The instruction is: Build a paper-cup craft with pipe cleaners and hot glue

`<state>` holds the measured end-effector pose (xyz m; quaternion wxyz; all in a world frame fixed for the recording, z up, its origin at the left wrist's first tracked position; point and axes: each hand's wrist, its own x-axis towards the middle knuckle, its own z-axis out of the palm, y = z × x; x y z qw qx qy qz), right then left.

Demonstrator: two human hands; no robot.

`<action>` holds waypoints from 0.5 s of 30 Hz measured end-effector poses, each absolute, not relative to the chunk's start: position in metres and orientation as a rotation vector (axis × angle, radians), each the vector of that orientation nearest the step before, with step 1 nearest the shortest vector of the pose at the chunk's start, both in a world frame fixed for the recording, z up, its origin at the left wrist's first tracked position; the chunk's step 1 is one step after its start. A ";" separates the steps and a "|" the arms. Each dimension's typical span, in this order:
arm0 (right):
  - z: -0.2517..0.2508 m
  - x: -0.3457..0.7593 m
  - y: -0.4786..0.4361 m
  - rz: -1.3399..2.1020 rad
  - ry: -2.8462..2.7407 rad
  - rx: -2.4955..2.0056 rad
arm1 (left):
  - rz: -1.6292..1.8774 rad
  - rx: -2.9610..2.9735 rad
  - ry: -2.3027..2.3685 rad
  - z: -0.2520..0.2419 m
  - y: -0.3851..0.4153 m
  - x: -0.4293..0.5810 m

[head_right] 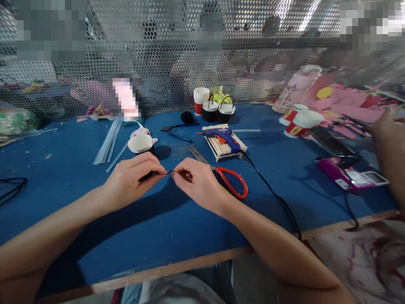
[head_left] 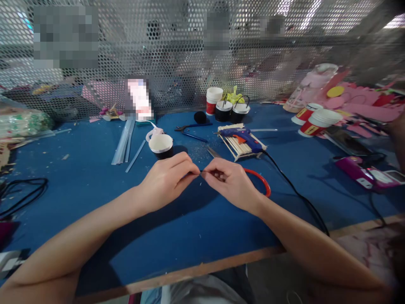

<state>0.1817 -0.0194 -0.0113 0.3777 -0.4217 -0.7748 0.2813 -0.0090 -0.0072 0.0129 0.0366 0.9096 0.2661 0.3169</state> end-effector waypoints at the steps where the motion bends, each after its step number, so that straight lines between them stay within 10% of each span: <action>1: -0.011 0.182 -0.020 0.681 -2.008 -1.046 | 0.982 2.797 0.816 0.013 -0.007 -0.009; 15: -0.007 0.184 -0.022 0.767 -1.971 -0.964 | 0.920 2.707 0.813 0.012 -0.004 -0.007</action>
